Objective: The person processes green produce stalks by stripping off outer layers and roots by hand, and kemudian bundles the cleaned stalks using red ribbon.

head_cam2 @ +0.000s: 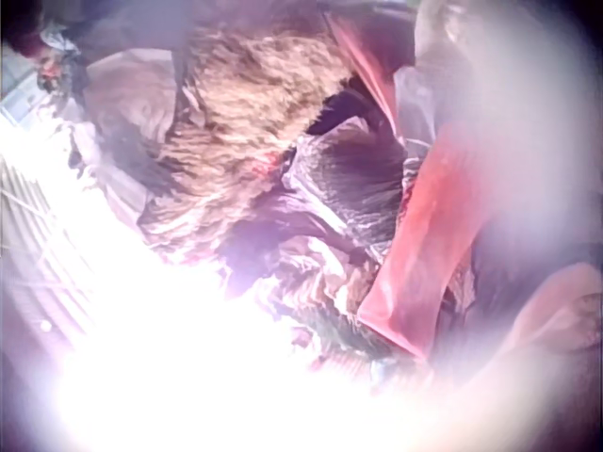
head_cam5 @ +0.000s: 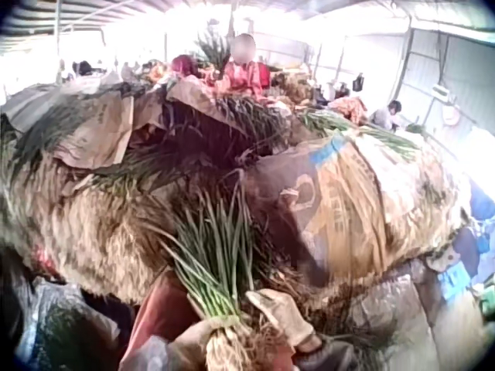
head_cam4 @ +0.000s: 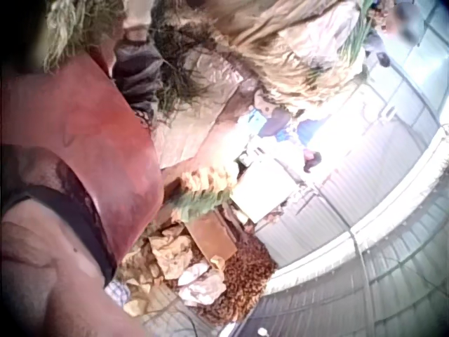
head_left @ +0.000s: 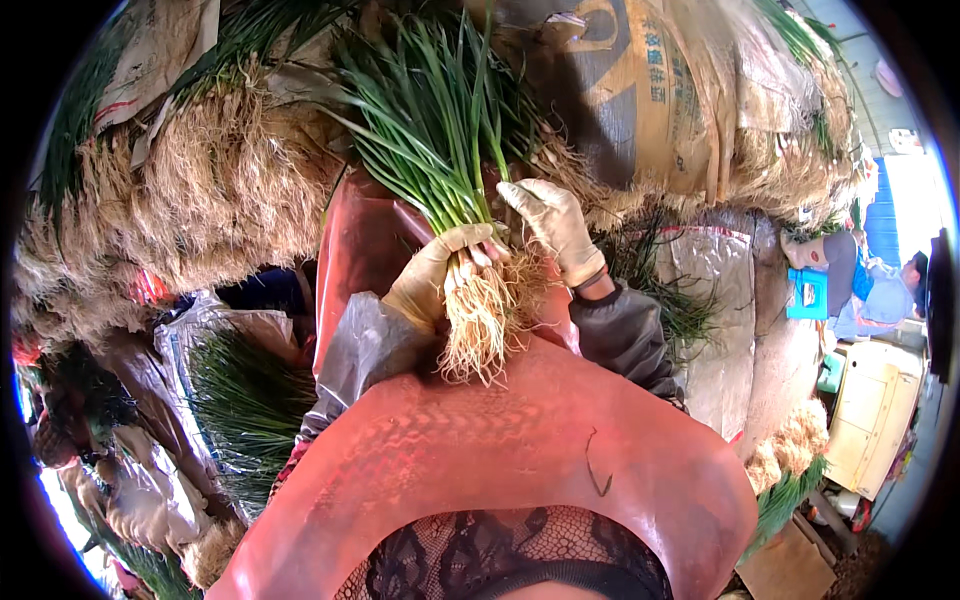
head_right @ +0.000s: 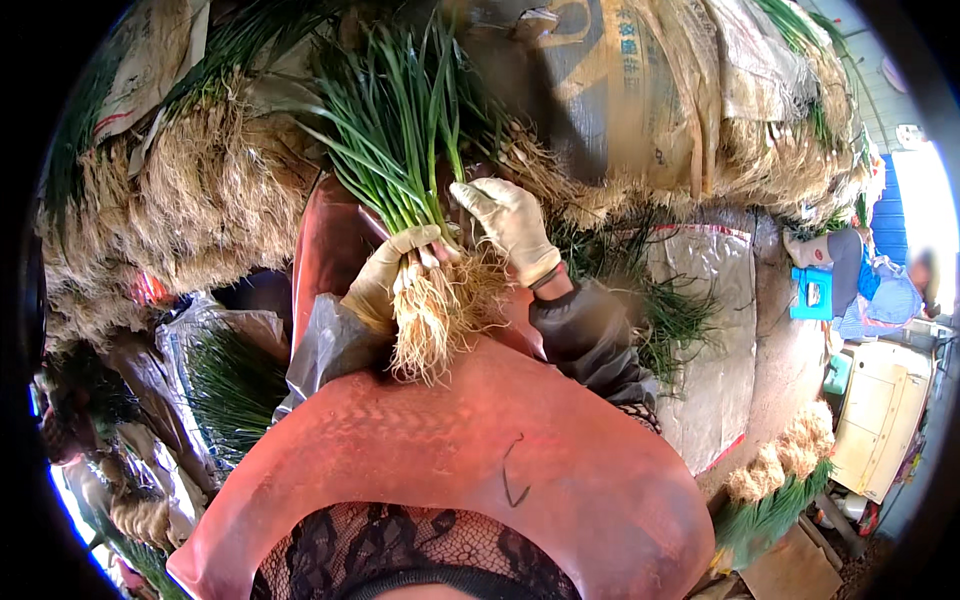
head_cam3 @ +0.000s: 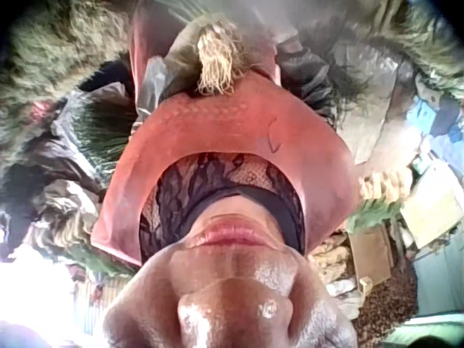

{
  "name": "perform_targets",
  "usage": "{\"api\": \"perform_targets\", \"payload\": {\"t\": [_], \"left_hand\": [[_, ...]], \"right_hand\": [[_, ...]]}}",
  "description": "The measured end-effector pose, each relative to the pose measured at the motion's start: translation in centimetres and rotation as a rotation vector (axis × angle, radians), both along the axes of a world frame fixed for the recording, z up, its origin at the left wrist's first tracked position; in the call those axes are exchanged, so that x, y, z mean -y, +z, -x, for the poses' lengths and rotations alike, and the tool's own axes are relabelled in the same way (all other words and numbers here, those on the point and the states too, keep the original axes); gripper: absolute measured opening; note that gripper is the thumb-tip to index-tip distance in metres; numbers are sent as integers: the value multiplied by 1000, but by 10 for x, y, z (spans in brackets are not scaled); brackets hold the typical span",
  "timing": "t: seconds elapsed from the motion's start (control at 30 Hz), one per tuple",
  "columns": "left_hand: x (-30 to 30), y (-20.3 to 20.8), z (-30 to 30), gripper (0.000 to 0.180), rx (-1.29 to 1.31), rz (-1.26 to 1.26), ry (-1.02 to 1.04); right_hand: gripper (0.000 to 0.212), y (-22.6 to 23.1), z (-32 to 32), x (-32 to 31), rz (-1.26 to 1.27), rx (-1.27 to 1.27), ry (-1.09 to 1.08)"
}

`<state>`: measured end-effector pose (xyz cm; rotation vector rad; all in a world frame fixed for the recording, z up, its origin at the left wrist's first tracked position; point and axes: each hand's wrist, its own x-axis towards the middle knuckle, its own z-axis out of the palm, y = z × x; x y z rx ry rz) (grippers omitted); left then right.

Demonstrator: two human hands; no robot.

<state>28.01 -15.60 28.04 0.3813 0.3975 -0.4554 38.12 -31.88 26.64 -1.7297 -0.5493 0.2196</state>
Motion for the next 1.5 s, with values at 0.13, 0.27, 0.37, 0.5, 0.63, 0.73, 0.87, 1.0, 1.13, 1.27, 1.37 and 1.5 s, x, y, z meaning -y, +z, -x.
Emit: {"api": "perform_targets", "payload": {"t": [0.13,0.27,0.37,0.5,0.63,0.73,0.87,1.0,1.13,1.27,1.37,1.5], "left_hand": [[1,5,8,24,19,-64,112],[-28,-44,28,30,369,-27,193],[-21,-39,35,28,115,-85,180],[-21,-36,50,26,85,-55,156],[-9,-36,48,25,51,-22,81],[-7,-26,52,24,21,-4,52],[-4,-26,75,22,-26,85,67],[46,-22,79,21,-25,287,-8],[72,-3,66,20,93,386,-154],[64,15,82,14,254,202,-73],[41,42,100,15,334,189,-42],[-26,93,169,22,441,-165,260]], "right_hand": [[26,24,9,-14,396,709,-196],[32,6,-21,-10,-150,-273,-238],[31,-42,-43,47,1079,244,241],[40,25,15,53,527,148,170],[38,15,36,16,140,99,563],[32,20,28,53,391,-8,313],[32,15,17,114,1341,153,139],[43,52,41,58,315,-157,52],[56,37,54,42,17,-986,237],[61,75,96,-21,-405,-1025,652],[48,77,91,-40,-417,-951,383],[55,85,98,-102,-153,-304,827]]}}
